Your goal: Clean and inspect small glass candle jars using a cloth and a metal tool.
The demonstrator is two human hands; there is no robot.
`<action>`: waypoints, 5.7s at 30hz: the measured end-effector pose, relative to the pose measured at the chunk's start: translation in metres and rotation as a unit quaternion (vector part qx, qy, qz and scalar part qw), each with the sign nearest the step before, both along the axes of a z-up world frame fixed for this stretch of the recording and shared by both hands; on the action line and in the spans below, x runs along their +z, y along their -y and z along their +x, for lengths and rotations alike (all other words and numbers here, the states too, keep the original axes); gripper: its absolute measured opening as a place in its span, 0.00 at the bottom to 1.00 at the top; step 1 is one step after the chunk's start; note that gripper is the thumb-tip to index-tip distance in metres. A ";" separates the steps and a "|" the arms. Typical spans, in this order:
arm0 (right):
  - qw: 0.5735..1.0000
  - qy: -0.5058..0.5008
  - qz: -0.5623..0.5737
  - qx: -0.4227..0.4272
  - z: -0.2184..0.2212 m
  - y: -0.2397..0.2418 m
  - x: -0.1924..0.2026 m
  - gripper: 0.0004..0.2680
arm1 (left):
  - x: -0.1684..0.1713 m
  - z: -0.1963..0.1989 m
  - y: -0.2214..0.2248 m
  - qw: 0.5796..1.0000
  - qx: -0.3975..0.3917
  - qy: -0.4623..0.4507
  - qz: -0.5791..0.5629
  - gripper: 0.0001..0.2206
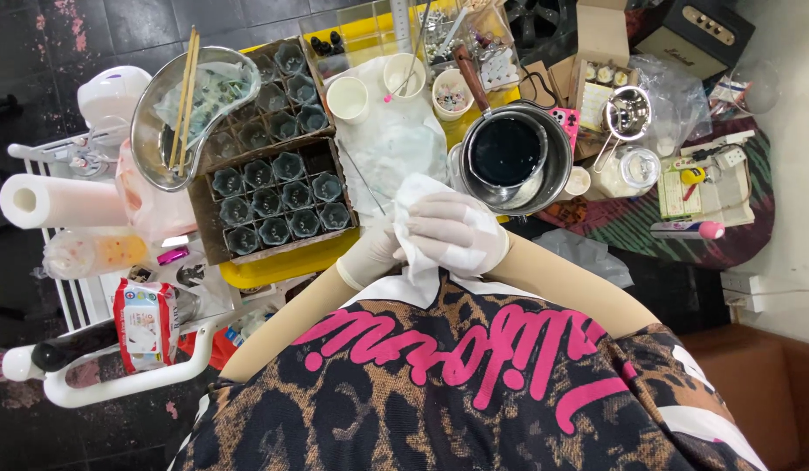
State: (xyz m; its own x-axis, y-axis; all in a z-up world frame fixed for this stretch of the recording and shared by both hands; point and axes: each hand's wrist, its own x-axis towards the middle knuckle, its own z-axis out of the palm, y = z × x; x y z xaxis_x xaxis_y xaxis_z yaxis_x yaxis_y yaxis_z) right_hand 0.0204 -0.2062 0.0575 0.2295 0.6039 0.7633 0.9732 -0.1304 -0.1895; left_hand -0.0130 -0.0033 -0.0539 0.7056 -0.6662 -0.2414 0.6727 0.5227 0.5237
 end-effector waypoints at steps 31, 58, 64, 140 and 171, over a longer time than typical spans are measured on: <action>0.579 -0.772 0.261 0.017 -0.008 -0.026 -0.075 0.19 | 0.089 0.010 -0.009 0.487 0.238 0.582 0.606 0.27; 0.659 -0.677 0.289 -0.153 -0.050 0.058 -0.002 0.13 | -0.027 0.091 -0.086 0.404 0.108 0.297 0.858 0.33; 0.642 -0.684 0.319 -0.133 -0.051 0.060 -0.001 0.13 | 0.003 0.068 -0.081 0.396 0.125 0.316 0.853 0.29; 0.936 -0.325 -0.043 -0.130 -0.022 0.013 -0.009 0.24 | 0.069 0.046 -0.019 0.989 0.138 -0.039 0.028 0.17; 0.410 -0.831 0.351 0.137 0.004 -0.023 -0.016 0.19 | 0.115 -0.003 -0.011 0.746 0.188 0.439 0.464 0.43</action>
